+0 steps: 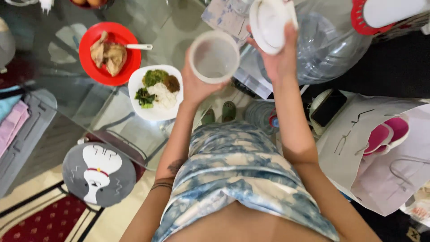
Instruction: The person places a plate of food on a table and fills a shaker bottle with water from a dispenser. They then close the shaker bottle, pick up a small bottle, and set it back down.
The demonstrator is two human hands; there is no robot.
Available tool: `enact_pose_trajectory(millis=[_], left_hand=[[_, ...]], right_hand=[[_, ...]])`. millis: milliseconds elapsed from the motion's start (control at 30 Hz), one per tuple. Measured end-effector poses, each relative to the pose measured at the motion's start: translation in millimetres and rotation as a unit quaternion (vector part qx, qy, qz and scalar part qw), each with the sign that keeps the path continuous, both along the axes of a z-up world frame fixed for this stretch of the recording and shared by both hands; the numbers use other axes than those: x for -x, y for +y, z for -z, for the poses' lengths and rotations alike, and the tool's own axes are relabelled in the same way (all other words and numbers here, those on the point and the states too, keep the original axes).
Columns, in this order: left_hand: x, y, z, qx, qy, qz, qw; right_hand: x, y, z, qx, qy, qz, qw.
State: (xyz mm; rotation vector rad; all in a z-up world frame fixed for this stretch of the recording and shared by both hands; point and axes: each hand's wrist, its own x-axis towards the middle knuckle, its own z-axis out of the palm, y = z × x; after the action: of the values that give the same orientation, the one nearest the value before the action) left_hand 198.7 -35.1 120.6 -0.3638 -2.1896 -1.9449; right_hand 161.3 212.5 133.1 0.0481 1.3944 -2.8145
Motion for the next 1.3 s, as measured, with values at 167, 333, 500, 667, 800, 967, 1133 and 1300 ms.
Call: enact_pose_trajectory(millis=[167,333,500,667,800,967,1133,1300], left_hand=[[-18.8,-16.6,0.0,-0.005,0.065,-0.075,0.995],[-34.2,-20.2,-0.3,-0.023,0.142,-0.1,0.985],[-33.4,-30.1,-10.1,0.016,0.18,-0.137,0.974],[-32.9,-42.9,-16.1,0.015,0.176,-0.146,0.973],[-33.6,-44.5,-12.9,0.009,0.145,-0.165,0.976],[-33.6,-38.6,-10.2,0.0,0.125,-0.168,0.978],[-31.0,-29.5,-12.7,0.011,0.109,-0.18,0.978],[-28.3,-16.1,-10.0,-0.03,0.078,-0.154,0.985]], right_hand=[[51.0,-16.8,140.3,0.189,-0.355,-0.086,0.911],[25.3,-72.8,234.9,0.298,-0.234,-0.285,0.881],[24.4,-102.3,263.4,0.162,-0.346,-0.283,0.88],[34.0,-114.3,269.4,0.124,-0.345,-0.284,0.886],[42.2,-114.5,270.4,0.106,-0.331,-0.276,0.896],[47.8,-117.3,268.5,0.103,-0.309,-0.266,0.907],[51.7,-114.1,260.0,0.133,-0.278,-0.276,0.911],[34.1,-98.5,247.6,0.107,-0.414,-0.258,0.866]])
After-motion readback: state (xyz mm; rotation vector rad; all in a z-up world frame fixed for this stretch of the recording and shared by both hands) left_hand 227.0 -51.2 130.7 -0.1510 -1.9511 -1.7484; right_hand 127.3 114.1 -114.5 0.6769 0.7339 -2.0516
